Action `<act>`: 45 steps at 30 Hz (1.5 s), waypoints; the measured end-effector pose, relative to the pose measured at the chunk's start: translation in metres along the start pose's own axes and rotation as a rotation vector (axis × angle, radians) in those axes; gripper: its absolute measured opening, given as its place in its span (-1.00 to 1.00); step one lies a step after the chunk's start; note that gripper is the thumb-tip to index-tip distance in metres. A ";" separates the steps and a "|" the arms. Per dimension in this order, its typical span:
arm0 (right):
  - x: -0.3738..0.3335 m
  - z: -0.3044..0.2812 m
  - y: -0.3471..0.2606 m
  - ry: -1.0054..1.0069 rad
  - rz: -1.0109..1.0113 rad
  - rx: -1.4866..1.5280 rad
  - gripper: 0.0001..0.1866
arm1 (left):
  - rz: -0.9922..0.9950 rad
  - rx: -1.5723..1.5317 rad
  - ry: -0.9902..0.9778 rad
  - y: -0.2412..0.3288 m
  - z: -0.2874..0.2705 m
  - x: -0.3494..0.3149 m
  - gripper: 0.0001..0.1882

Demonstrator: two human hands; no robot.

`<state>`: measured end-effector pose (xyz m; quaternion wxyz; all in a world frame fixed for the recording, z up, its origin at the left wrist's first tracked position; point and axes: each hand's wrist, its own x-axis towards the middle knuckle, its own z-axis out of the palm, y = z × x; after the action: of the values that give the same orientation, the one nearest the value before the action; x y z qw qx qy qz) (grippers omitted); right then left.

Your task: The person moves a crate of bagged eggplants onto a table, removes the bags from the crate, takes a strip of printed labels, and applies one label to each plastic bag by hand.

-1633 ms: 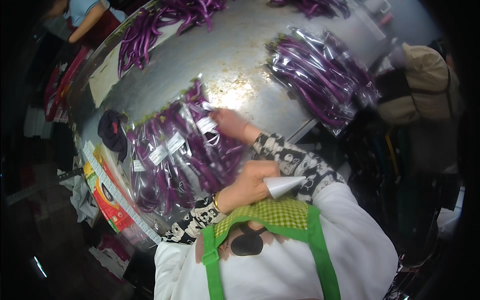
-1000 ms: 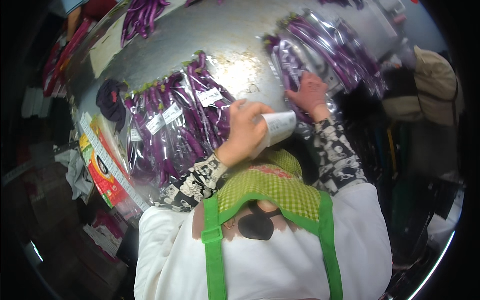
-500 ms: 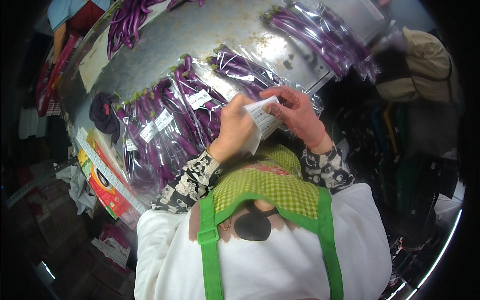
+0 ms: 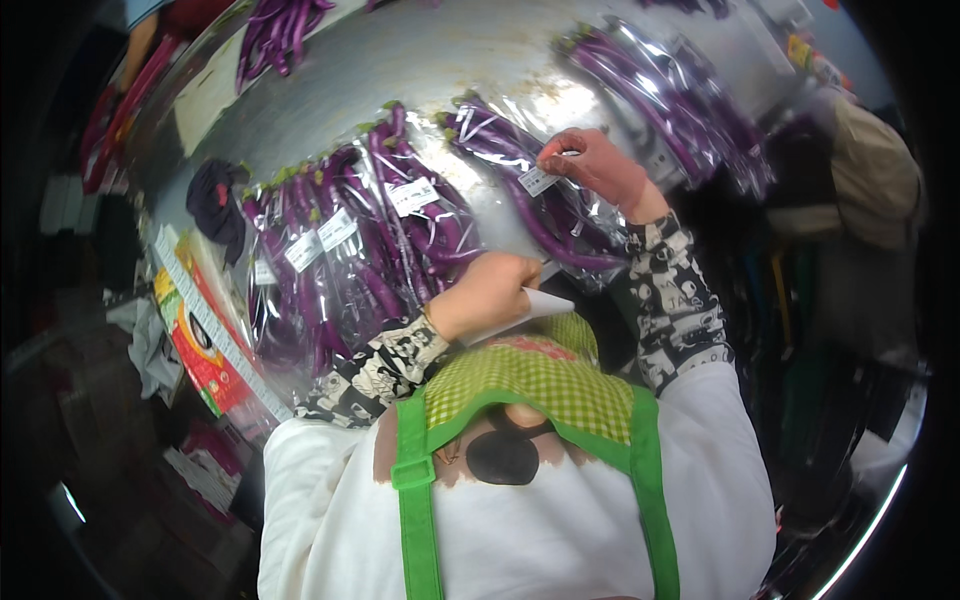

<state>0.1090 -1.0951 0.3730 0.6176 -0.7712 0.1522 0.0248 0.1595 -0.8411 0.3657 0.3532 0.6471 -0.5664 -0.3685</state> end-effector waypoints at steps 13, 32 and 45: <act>0.040 0.047 0.056 0.291 0.324 -0.662 0.18 | -0.095 0.533 0.933 -0.022 -0.041 -0.065 -0.82; 0.064 0.052 0.086 0.500 0.255 -0.340 -0.18 | -0.407 -0.307 0.997 -0.103 -0.062 -0.207 -0.87; 0.079 0.066 0.097 0.506 0.299 -0.408 -0.15 | -0.868 0.714 0.672 -0.117 -0.077 -0.276 -0.67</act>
<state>0.1681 -1.0667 0.2477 0.3832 -0.8297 0.4031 -0.0471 0.2583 -0.5509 0.3221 0.0934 0.9743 -0.2001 -0.0446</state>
